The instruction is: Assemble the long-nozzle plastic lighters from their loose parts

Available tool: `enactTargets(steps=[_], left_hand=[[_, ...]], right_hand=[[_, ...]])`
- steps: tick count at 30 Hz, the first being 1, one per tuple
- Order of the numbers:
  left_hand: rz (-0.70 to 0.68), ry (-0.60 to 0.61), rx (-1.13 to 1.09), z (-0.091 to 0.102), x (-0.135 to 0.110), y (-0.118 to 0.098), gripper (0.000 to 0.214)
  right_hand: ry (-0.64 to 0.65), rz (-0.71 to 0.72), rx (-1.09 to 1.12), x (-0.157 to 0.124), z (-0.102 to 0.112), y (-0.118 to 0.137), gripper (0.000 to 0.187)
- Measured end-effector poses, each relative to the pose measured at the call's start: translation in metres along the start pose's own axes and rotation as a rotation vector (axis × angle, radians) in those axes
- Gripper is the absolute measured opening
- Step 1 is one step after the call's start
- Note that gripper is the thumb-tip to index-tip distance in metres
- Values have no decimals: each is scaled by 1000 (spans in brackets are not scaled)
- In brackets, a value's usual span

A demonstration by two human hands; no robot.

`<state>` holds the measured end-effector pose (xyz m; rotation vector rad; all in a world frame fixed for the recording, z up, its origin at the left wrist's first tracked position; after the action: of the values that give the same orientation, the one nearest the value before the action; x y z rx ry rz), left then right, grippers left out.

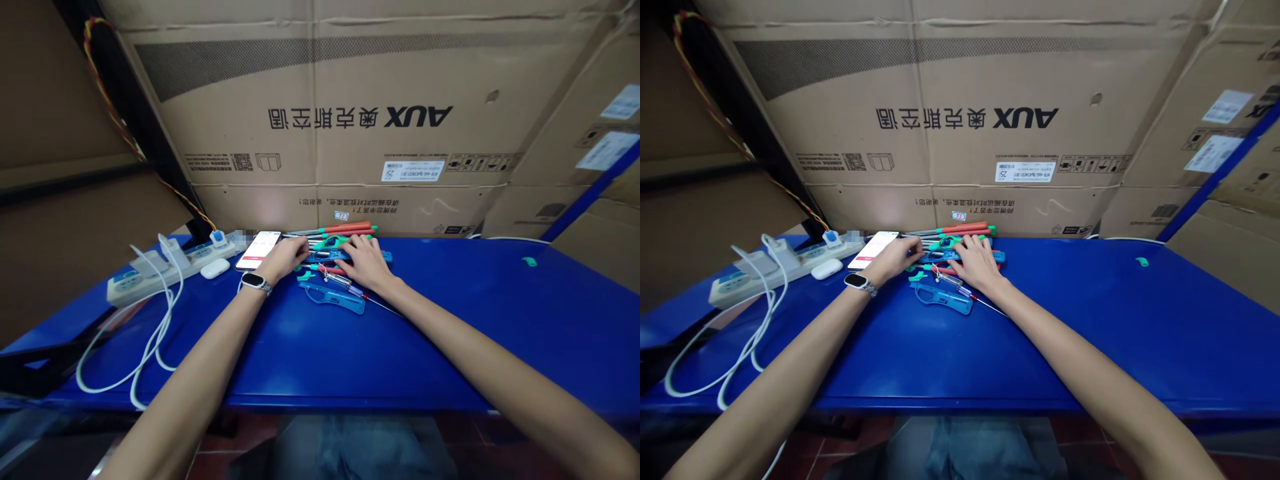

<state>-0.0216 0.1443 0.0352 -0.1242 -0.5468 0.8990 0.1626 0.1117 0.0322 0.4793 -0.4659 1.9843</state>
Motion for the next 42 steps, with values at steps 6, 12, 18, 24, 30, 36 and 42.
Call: enactTargets(steps=[6, 12, 18, 24, 30, 36, 42], left_hand=[[-37, 89, -54, -7, 0, 11, 20], [-64, 153, -1, -11, 9, 10, 11], [-106, 156, 37, 0, 6, -9, 12], [-127, 97, 36, 31, -6, -41, 12], [-164, 51, -92, 41, -29, -65, 24], [-56, -24, -264, 39, -45, -58, 25], [-53, -46, -383, 38, -48, -56, 28]], right_hand=[[-21, -67, 54, -7, 1, -11, 25], [-28, -110, 124, -14, 2, -19, 19], [-21, -136, 178, -17, 8, -21, 17], [-6, -145, 225, -19, 7, -23, 18], [20, -109, 218, -21, 13, -13, 22], [-8, -12, 315, -37, 37, 5, 29], [58, 46, 330, -47, 37, 23, 19]])
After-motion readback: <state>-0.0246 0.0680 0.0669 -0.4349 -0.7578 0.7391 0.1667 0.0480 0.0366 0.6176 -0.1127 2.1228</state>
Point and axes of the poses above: each hand's wrist, its own x-axis towards the middle knuckle, its own z-axis out of the back of the hand, y = z × x, the point moved 6 cm from there along x, towards the middle knuckle, and after that the axes turned 8 degrees about -x, right-handed, at the moved point
